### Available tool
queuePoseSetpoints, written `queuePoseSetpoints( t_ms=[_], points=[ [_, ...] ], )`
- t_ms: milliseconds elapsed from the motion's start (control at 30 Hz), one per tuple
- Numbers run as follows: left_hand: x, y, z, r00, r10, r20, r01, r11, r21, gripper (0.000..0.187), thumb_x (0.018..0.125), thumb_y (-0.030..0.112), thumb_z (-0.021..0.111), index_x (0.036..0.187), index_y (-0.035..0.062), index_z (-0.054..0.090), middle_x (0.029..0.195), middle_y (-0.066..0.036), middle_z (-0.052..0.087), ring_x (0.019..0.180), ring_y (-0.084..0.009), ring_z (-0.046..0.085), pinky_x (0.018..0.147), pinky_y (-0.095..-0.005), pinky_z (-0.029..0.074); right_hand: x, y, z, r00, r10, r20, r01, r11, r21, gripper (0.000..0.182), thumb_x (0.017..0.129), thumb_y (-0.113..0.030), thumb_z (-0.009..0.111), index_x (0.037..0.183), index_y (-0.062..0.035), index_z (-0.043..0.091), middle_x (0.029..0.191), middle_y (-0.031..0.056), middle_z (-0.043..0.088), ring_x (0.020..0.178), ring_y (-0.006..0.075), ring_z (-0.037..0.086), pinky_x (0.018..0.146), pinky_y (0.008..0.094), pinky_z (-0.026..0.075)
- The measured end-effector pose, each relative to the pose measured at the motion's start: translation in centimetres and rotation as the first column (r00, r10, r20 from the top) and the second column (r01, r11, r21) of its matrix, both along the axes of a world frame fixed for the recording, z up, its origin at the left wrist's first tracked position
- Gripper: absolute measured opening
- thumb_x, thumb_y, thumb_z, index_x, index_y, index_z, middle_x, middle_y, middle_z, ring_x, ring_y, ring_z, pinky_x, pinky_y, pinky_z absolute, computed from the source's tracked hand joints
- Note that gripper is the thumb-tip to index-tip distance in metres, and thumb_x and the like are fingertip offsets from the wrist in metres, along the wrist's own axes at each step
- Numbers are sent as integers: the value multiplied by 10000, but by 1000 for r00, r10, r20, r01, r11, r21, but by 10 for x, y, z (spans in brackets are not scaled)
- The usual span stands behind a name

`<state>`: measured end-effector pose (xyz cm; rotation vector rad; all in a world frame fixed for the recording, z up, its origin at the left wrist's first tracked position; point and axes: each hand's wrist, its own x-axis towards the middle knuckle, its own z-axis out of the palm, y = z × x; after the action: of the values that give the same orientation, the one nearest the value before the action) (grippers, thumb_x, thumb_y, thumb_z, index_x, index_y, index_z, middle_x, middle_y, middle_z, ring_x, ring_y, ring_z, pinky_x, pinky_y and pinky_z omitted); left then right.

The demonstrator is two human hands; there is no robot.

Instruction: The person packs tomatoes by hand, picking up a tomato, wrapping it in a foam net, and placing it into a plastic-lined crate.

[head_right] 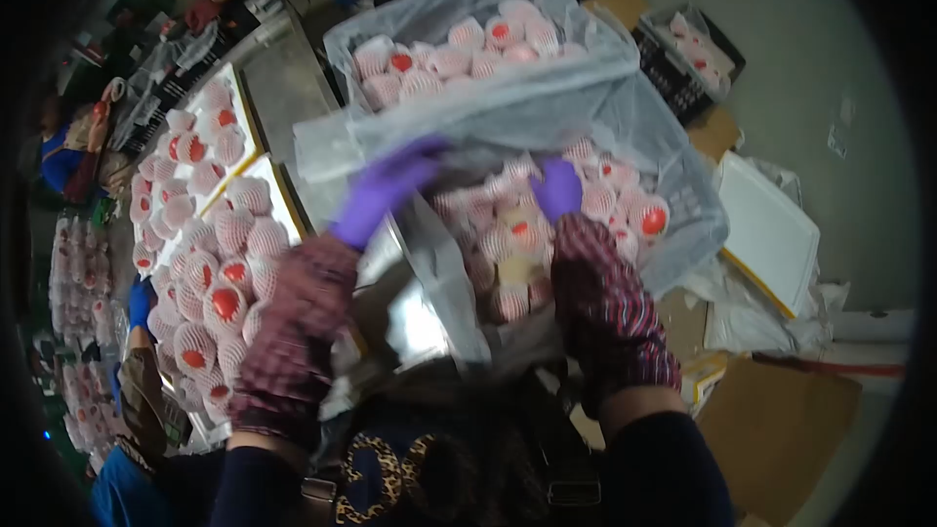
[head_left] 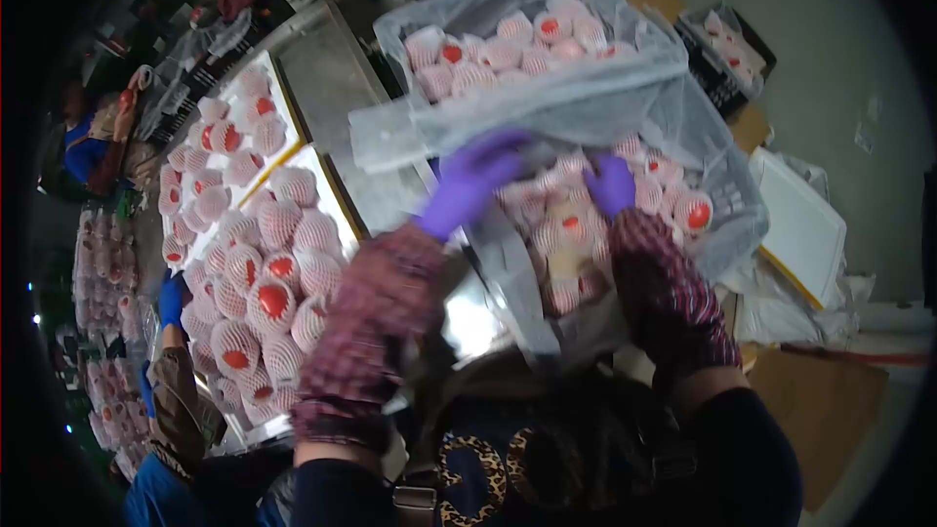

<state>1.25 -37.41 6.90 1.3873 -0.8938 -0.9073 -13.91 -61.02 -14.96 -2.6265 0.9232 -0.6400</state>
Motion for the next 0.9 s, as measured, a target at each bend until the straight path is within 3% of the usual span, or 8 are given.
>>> queuePoseSetpoints(
  t_ms=[67,167,467,600,667,733,800,900],
  points=[
    [-31,-47,-35,999,-52,1,52,987,-154,294,863,134,482,1128,16,527,1056,-72,565,993,-158,532,898,-262,387,9,-4,-36,996,94,-3,-93,980,-174,396,768,-293,558,1105,-86,534,1043,145,560,943,275,547,782,373,450],
    [-60,-87,-96,541,52,-840,-57,998,24,279,865,190,490,1104,47,520,967,-69,581,871,-184,576,795,-296,458,14,18,-31,990,95,-104,-97,995,-16,414,738,-232,581,1114,-80,497,1044,162,532,938,302,533,758,395,451],
    [-34,-86,-133,700,376,-607,-359,920,155,304,836,218,510,1094,57,511,981,-57,568,886,-143,528,805,-304,426,24,26,1,977,-8,-213,24,997,71,687,599,-311,712,1157,-59,398,1068,218,459,942,371,504,759,432,452],
    [-10,-94,-185,736,404,-543,-384,910,156,508,819,253,524,1261,53,372,1215,-134,445,1094,-229,445,926,-364,350,16,14,43,982,94,-163,6,849,528,723,592,-319,734,1151,-10,394,1015,226,539,932,340,552,772,383,455],
    [-25,-76,-111,648,475,-595,-371,879,298,539,807,246,545,1254,4,365,1187,-159,475,1078,-249,470,878,-380,393,20,23,83,994,100,39,-106,860,499,679,662,-279,708,1172,36,388,1006,182,561,912,290,569,773,343,459],
    [-27,-72,-94,619,442,-649,-231,892,388,524,821,247,545,1250,6,363,1164,-155,497,1044,-265,510,841,-419,446,24,33,121,970,32,242,-225,503,835,600,717,-247,667,1177,26,396,1021,165,569,911,234,573,762,313,461],
    [-30,-73,-90,431,120,-894,-78,992,96,485,823,304,552,1197,26,413,1111,-123,532,959,-236,558,749,-364,502,21,52,144,867,-73,492,-475,172,863,462,805,-201,592,1182,14,433,1054,124,565,933,133,548,765,265,454],
    [-29,-74,-95,371,39,-928,-66,998,16,448,811,362,574,1126,61,473,999,-72,586,822,-208,609,665,-307,543,8,74,151,920,-79,384,-244,650,720,497,787,-243,615,1187,-2,447,1065,134,555,950,176,547,789,286,448]
  ],
)
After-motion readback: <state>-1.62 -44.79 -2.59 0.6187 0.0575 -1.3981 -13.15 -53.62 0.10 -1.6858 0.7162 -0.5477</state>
